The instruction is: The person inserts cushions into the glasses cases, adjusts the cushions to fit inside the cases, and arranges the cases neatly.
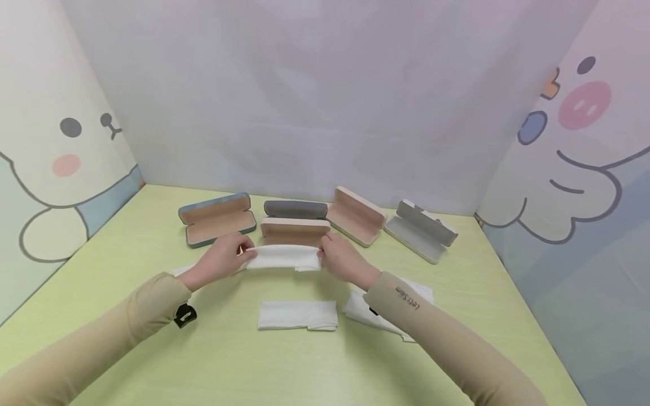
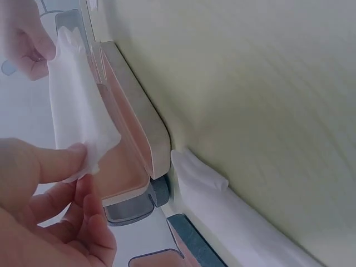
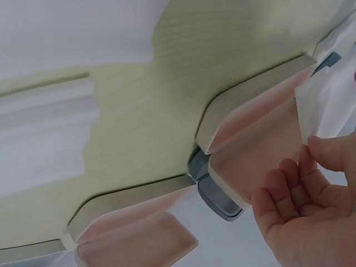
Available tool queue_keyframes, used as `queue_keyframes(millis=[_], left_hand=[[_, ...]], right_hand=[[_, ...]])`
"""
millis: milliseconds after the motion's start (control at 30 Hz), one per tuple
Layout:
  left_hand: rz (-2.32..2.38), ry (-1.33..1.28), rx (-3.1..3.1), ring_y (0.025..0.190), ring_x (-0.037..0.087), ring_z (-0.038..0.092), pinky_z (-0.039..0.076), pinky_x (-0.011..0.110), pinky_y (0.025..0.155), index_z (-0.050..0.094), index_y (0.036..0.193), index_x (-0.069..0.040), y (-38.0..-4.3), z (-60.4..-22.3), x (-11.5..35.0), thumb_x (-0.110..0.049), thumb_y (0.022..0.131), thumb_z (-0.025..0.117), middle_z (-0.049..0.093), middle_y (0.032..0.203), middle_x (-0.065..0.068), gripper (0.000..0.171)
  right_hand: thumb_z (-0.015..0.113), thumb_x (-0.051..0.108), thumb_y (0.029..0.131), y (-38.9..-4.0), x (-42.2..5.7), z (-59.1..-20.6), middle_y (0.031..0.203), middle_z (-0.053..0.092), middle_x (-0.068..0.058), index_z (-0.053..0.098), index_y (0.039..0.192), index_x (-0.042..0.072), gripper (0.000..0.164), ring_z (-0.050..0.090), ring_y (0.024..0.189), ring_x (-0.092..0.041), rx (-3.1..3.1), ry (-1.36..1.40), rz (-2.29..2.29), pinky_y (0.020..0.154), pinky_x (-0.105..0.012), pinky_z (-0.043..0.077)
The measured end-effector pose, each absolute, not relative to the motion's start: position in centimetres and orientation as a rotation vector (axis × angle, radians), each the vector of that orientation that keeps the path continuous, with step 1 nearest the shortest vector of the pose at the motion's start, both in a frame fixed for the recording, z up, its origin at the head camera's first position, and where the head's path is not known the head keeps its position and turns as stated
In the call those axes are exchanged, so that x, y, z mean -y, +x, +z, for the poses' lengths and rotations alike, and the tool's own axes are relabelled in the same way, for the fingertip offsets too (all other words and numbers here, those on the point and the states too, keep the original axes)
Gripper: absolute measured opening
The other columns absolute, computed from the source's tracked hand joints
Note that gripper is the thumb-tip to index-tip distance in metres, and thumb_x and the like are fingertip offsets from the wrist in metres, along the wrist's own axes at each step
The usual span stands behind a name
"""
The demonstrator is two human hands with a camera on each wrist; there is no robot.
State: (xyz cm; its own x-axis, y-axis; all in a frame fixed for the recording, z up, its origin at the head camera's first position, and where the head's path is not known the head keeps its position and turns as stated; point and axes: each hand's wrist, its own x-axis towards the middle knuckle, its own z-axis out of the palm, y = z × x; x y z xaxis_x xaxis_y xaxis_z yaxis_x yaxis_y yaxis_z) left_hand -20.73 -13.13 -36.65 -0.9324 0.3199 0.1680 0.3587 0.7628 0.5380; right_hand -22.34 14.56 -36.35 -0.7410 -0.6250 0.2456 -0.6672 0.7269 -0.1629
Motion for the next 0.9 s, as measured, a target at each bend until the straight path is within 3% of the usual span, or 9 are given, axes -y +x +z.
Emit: queue_keyframes(millis=[467, 733, 900], left_hand=[[-0.990, -0.442, 2.825, 0.059, 0.015, 0.038, 0.032, 0.027, 0.060, 0.064, 0.076, 0.000, -23.4, -37.3, 12.1, -0.007, 0.091, 0.060, 0.053, 0.064, 0.006, 0.018], [-0.933, -0.397, 2.883, 0.058, 0.015, 0.042, 0.035, 0.026, 0.059, 0.066, 0.076, 0.002, -24.3, -37.5, 11.4, -0.008, 0.091, 0.060, 0.056, 0.065, 0.008, 0.018], [-0.925, -0.367, 2.931, 0.063, 0.016, 0.051, 0.043, 0.029, 0.063, 0.067, 0.080, 0.002, -24.5, -37.6, 10.9, -0.008, 0.090, 0.060, 0.063, 0.073, 0.010, 0.016]], right_hand=[[0.056, 0.004, 0.094, -24.6, -14.5, -36.3, 0.084, 0.058, -0.012, 0.058, 0.091, -0.004, 0.008, 0.053, 0.073, -0.021, 2.804, 0.936, 0.399, 0.068, -0.033, 0.046], [0.056, 0.004, 0.094, -25.1, -14.5, -37.1, 0.083, 0.058, -0.011, 0.058, 0.091, -0.003, 0.008, 0.051, 0.072, -0.020, 2.850, 0.877, 0.392, 0.067, -0.032, 0.045], [0.056, 0.003, 0.093, -25.4, -14.6, -37.5, 0.084, 0.059, -0.013, 0.059, 0.092, -0.004, 0.008, 0.053, 0.074, -0.024, 2.870, 0.854, 0.353, 0.069, -0.036, 0.047]])
